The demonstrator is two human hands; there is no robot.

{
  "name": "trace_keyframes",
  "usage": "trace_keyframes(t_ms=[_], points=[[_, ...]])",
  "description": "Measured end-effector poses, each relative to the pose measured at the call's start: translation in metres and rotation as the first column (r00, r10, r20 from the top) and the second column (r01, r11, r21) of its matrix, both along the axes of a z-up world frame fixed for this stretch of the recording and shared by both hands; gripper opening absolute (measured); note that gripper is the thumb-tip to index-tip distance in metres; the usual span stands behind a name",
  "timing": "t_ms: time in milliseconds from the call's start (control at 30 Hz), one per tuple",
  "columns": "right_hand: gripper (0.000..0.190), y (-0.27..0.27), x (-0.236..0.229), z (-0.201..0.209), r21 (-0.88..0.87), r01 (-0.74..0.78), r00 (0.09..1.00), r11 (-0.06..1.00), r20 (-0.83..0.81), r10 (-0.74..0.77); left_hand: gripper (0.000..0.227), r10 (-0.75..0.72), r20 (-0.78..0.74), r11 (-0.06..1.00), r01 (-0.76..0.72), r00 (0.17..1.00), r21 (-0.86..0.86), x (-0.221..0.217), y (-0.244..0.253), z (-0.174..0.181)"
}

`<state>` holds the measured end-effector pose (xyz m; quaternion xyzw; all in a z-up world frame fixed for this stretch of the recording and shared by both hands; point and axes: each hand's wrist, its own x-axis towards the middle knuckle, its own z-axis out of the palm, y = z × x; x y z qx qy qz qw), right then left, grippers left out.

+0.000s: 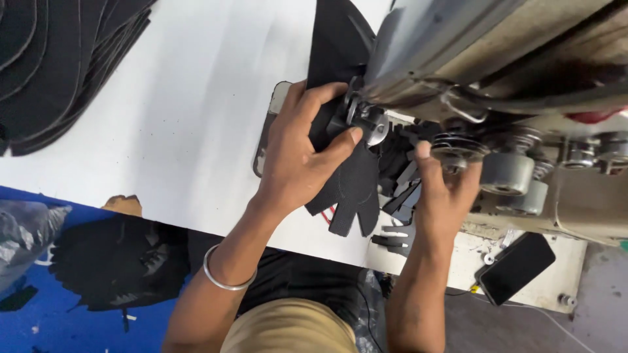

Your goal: The person uses a sewing machine to stitch a grey plastic insert onto a black glove. They guide the glove under the needle, sew along the edges, and then cut the thread with scissors before moving the finished glove aside.

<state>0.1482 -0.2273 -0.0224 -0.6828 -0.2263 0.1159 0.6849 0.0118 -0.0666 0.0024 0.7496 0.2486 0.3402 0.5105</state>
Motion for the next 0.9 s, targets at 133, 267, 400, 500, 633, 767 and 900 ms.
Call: trace_keyframes(t_ms=[133,267,400,500,633,767,900], points=[[0.050,0.038,0.004,0.037,-0.067,-0.273,0.962,0.960,-0.016,0.272,0.047,-0.023,0.032,1.000,0.023,0.999,0.002,-0.001,0.003,-0.001],[0.049,0.045,0.033,0.001,-0.037,-0.468,0.874,0.883,-0.171,0.455,0.048,-0.021,0.042,0.999,0.020,0.999,0.025,-0.006,0.008,-0.013],[0.052,0.049,0.058,-0.019,-0.004,-0.560,0.789,0.829,-0.309,0.531,0.047,-0.019,0.144,0.999,0.012,0.989,0.051,-0.007,0.008,-0.031],[0.054,0.057,0.045,0.000,-0.052,-0.591,0.777,0.805,-0.307,0.550,0.043,-0.052,0.172,0.997,0.043,0.984,0.057,-0.009,0.021,-0.034],[0.050,0.053,0.016,0.005,-0.052,-0.514,0.836,0.856,-0.253,0.487,0.045,-0.237,0.044,0.966,0.231,0.970,0.113,-0.009,0.052,-0.024],[0.048,0.051,-0.021,-0.015,0.091,-0.392,0.888,0.915,-0.224,0.402,0.046,-0.458,0.093,0.884,0.443,0.884,0.147,0.000,0.087,-0.009],[0.058,0.059,-0.058,-0.021,0.134,-0.128,0.979,0.983,-0.141,0.147,0.043,-0.694,-0.182,0.719,0.683,0.696,-0.129,0.017,0.112,0.005]])
